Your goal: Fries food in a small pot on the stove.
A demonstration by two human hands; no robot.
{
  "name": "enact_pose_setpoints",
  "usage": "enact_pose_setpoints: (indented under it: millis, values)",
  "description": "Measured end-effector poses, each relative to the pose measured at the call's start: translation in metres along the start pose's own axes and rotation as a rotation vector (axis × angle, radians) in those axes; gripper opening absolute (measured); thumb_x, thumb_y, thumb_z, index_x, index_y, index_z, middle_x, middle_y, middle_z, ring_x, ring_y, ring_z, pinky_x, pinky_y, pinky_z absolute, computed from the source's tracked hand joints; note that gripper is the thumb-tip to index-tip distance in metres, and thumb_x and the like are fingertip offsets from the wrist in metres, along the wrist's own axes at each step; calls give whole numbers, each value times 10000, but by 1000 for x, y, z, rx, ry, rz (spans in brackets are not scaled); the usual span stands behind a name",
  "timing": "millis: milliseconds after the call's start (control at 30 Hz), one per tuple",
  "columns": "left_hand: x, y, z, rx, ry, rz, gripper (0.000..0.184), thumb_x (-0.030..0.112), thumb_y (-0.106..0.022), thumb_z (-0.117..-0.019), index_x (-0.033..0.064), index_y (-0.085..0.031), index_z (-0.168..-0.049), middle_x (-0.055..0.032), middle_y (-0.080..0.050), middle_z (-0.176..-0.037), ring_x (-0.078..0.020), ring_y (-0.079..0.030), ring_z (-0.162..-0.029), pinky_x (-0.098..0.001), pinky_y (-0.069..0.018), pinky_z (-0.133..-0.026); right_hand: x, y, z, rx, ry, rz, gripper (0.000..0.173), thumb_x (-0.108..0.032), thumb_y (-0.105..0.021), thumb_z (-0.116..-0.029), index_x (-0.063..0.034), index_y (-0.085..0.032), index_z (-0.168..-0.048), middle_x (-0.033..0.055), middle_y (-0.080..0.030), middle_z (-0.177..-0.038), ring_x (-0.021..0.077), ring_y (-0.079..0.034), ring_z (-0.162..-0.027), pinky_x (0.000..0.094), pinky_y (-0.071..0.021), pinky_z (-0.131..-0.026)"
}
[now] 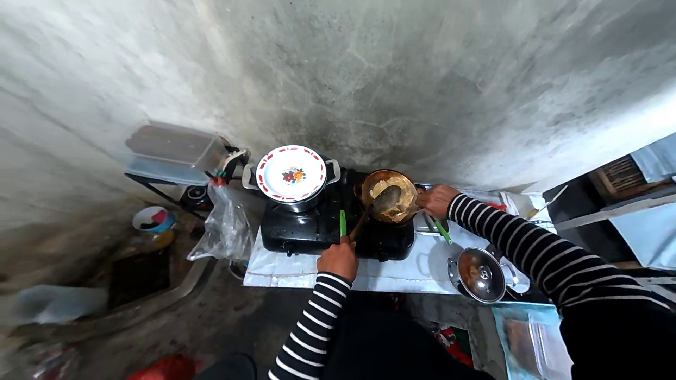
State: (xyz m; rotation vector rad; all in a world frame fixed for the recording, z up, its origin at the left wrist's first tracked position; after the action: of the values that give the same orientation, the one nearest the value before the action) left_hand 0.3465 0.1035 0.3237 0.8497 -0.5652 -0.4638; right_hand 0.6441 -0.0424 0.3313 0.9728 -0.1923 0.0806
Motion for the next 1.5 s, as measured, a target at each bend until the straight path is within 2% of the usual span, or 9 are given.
enact_pose_setpoints:
  millis: [200,467,567,733,800,900,1033,1233,1500]
  values:
    - [-2,3,-5,1,-14,14,484,471,-342,-1089,151,-585,-1361,-186,-719,-1122,-394,-696,-1076,-592,-554,-862,11,11,10,78,32,23,350,-263,-475,-1079,-41,-669,-1267,170,-686,-1264,391,-690,-1082,578,-543,-896]
    - [-19,3,-4,72,-73,228,492,471,-349,-1096,133,-573,-1373,-183,-724,-1021,-390,-709,-997,-585,-557,-854,22,-17,32,2,-574,-652,471,-506,-508,-1055,-202,-676,-1372,155,-685,-1332,375,-611,-1286,633,-431,-1094]
    - [-19,3,-8,107,-66,281,485,468,-358,-1097,131,-556,-1384,-187,-721,-992,-391,-712,-966,-590,-556,-841,11,-49,25,19,-620,-992,435,-423,-507,-1081,-84,-733,-1234,164,-737,-1159,320,-708,-1018,563,-518,-976]
    - [-15,4,-12,133,-72,279,490,477,-362,-1094,135,-547,-1391,-186,-723,-996,-396,-714,-963,-600,-556,-829,-17,-57,19,-150,-834,-1283,519,-498,-484,-1079,-32,-690,-1181,88,-708,-955,128,-574,-624,336,-512,-626]
    - [-14,3,-13,130,-76,281,499,482,-369,-1090,139,-541,-1411,-190,-724,-1009,-397,-712,-973,-609,-552,-838,-17,-49,22,-189,-891,-1241,550,-523,-504,-1063,-14,-657,-1205,95,-720,-995,141,-617,-673,344,-533,-665]
    - [-16,2,-13,136,-66,273,500,487,-374,-1089,140,-544,-1407,-186,-725,-1015,-393,-712,-978,-604,-553,-841,-5,-23,32,-249,-864,-1034,605,-516,-514,-1057,46,-660,-1229,181,-716,-1153,276,-703,-971,477,-535,-936]
    - [-17,0,-16,139,-54,269,489,477,-374,-1092,146,-536,-1413,-187,-727,-1016,-401,-713,-979,-596,-557,-836,-2,7,44,-243,-847,-665,627,-533,-494,-1037,49,-678,-1179,269,-661,-1273,415,-621,-1244,629,-462,-1040]
    - [-13,0,-20,127,-43,252,478,463,-378,-1094,138,-538,-1405,-198,-724,-1018,-409,-711,-985,-604,-553,-839,-58,11,20,29,-641,-427,521,-372,-510,-1067,-10,-542,-1440,240,-564,-1445,463,-637,-1190,655,-515,-941]
    - [4,1,-44,67,-108,143,508,505,-340,-1090,187,-552,-1426,-191,-724,-1084,-400,-700,-1047,-600,-544,-886,-95,-21,-22,227,-700,-271,385,-49,-444,-1031,12,-550,-1397,229,-553,-1454,426,-639,-1220,558,-577,-854]
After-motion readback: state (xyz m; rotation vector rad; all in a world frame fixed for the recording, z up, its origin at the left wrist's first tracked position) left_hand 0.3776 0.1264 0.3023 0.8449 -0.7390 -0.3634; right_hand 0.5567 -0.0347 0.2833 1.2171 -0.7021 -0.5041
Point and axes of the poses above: each hand's wrist, its own z-axis away from the middle knuckle, its own y-axis out of the back of the hand, x = y × z, the point moved 4 cm from there along -z, towards the middle knuckle
